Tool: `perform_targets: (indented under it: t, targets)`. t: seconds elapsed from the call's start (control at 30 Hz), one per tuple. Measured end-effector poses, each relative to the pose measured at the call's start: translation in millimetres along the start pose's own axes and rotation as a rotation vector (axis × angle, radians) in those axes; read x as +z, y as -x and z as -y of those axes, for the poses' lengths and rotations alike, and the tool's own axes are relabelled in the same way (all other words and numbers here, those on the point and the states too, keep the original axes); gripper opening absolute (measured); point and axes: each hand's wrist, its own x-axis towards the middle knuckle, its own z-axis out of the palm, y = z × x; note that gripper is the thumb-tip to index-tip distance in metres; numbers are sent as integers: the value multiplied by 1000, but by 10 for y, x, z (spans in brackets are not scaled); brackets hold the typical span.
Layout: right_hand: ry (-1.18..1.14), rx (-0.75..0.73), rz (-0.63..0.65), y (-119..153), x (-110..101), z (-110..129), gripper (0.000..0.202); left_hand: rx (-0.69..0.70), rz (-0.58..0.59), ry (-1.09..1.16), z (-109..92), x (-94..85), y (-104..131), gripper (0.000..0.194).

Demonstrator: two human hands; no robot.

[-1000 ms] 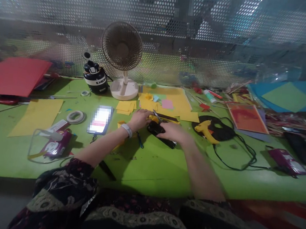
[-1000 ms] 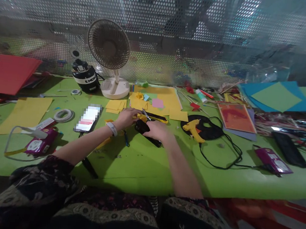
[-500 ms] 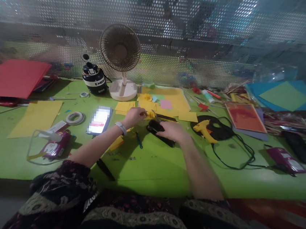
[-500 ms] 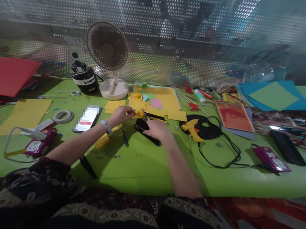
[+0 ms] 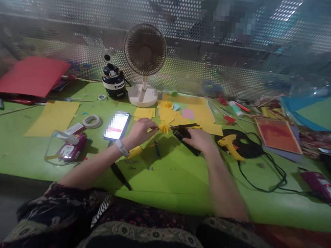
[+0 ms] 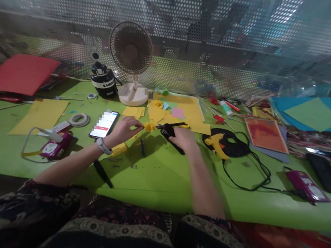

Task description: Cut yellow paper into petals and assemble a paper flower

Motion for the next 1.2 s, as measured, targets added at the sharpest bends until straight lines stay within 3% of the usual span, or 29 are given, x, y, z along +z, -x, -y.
perform_targets:
  t: [0.13,0.2,0.27,0.33,0.47,0.53,0.6,0.83,0.93,1.0,1.07,1.2]
  targets:
    - [-35,40,-23,-8,-28,-2,31,44,-5,-34,-36,-18,94,13]
    - [-170,29,-185,20,-46,47,28,79,-26,-64,-38,-31,135,17]
    - [-444,0,-315,67,-60,131,27,128,-59,-97,-31,-53,182,20]
    - [-783,-72,-212,120,-65,235,27,184,-81,-130,-17,-85,231,21]
    - [-1259,-179,209,176,-38,416,31,226,-67,-147,2,-156,301,21]
    - [-1386,-196,251,167,-2,466,28,210,-35,-133,0,-181,318,21]
    - [-1447,-187,191,138,49,489,24,199,-5,-119,-2,-193,326,21]
    - [-1455,-228,-54,49,214,511,28,270,-33,-86,44,-177,343,24]
    - [-1347,-207,-225,56,244,529,24,221,-80,-25,-1,-150,345,17]
    - [-1219,-209,-376,65,255,532,22,104,-108,97,-68,-124,346,12]
    - [-1074,-262,-496,67,263,525,22,-71,-74,337,-139,-93,348,20]
    - [-752,-461,-599,44,296,500,26,-385,1,847,-193,-6,356,31]
